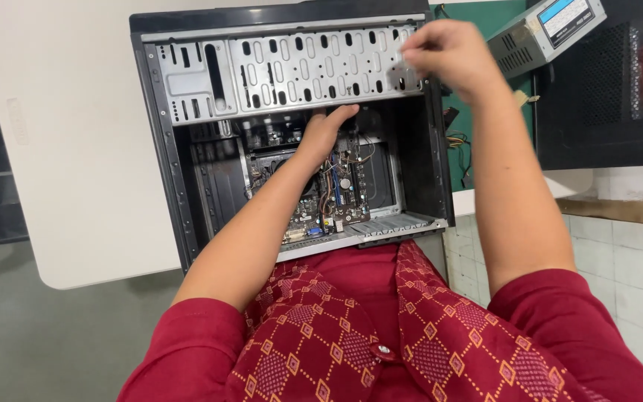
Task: Installing a hard drive into a desktop computer case, connecting cables, and securing it with a screwdriver.
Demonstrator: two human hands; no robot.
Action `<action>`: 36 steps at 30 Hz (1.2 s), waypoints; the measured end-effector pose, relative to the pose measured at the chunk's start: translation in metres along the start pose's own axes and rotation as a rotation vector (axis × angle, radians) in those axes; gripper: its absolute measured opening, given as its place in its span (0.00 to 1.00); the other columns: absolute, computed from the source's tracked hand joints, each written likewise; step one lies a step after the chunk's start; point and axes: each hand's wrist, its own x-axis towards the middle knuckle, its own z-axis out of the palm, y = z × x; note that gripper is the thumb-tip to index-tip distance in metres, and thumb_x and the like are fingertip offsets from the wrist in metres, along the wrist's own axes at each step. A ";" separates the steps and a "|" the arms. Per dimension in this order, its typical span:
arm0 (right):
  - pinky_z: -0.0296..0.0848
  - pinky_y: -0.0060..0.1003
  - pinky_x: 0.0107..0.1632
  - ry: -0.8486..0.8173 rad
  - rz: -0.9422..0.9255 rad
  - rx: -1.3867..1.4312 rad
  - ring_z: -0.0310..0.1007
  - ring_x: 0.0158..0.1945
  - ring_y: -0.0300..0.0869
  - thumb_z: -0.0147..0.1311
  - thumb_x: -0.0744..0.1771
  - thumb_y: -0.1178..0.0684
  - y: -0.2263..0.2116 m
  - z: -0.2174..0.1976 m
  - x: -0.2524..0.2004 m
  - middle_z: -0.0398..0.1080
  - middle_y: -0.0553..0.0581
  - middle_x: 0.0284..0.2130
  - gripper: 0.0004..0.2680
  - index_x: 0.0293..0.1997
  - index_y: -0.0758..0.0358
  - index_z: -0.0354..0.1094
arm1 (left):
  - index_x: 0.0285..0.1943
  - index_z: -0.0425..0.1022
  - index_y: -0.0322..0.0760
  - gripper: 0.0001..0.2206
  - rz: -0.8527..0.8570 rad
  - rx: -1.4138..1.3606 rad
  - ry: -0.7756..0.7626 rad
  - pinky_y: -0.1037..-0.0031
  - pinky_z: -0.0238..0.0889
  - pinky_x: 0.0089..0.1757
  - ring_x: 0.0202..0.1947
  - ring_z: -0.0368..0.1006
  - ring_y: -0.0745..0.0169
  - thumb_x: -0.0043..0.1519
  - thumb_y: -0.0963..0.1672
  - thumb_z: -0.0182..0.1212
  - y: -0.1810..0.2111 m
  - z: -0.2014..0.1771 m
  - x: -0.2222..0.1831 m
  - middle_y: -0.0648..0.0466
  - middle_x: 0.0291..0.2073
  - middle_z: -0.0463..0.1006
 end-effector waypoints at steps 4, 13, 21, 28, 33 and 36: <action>0.77 0.24 0.41 0.095 0.004 0.004 0.73 0.35 0.32 0.61 0.71 0.60 0.010 -0.041 -0.025 0.73 0.48 0.35 0.02 0.47 0.58 0.73 | 0.75 0.55 0.26 0.51 -0.045 0.047 0.012 0.57 0.52 0.65 0.72 0.57 0.44 0.45 0.60 0.59 -0.004 0.000 0.005 0.40 0.74 0.57; 0.71 0.23 0.36 0.304 0.038 0.155 0.69 0.32 0.31 0.60 0.72 0.56 0.088 -0.068 -0.050 0.70 0.46 0.32 0.02 0.46 0.58 0.72 | 0.73 0.61 0.29 0.47 -0.011 0.038 0.021 0.57 0.55 0.64 0.70 0.61 0.44 0.45 0.59 0.61 -0.010 0.002 0.012 0.40 0.72 0.61; 0.73 0.28 0.32 0.498 0.167 -0.076 0.71 0.34 0.32 0.59 0.70 0.56 0.128 -0.048 -0.057 0.74 0.47 0.34 0.03 0.47 0.55 0.75 | 0.77 0.50 0.29 0.52 -0.073 0.073 0.030 0.54 0.50 0.66 0.75 0.52 0.43 0.45 0.60 0.59 -0.005 0.000 0.007 0.40 0.77 0.50; 0.71 0.42 0.49 0.547 -0.525 -0.372 0.75 0.45 0.47 0.59 0.68 0.62 0.036 0.046 -0.030 0.78 0.56 0.39 0.04 0.45 0.63 0.78 | 0.68 0.68 0.31 0.42 -0.010 0.017 0.044 0.63 0.58 0.62 0.66 0.67 0.50 0.44 0.57 0.61 -0.005 0.002 0.007 0.46 0.67 0.71; 0.69 0.40 0.41 0.180 -0.464 -0.385 0.70 0.38 0.44 0.60 0.69 0.58 0.012 0.086 -0.007 0.73 0.54 0.34 0.03 0.43 0.61 0.80 | 0.62 0.75 0.38 0.30 0.103 -0.098 0.036 0.72 0.64 0.55 0.56 0.74 0.59 0.49 0.52 0.63 -0.001 0.002 0.001 0.54 0.57 0.79; 0.69 0.40 0.42 0.122 -0.388 -0.428 0.70 0.39 0.44 0.61 0.69 0.56 0.004 0.086 -0.002 0.74 0.52 0.34 0.03 0.42 0.58 0.81 | 0.63 0.74 0.39 0.31 0.087 -0.081 0.019 0.70 0.63 0.56 0.58 0.73 0.57 0.49 0.52 0.62 -0.001 0.001 0.001 0.54 0.59 0.79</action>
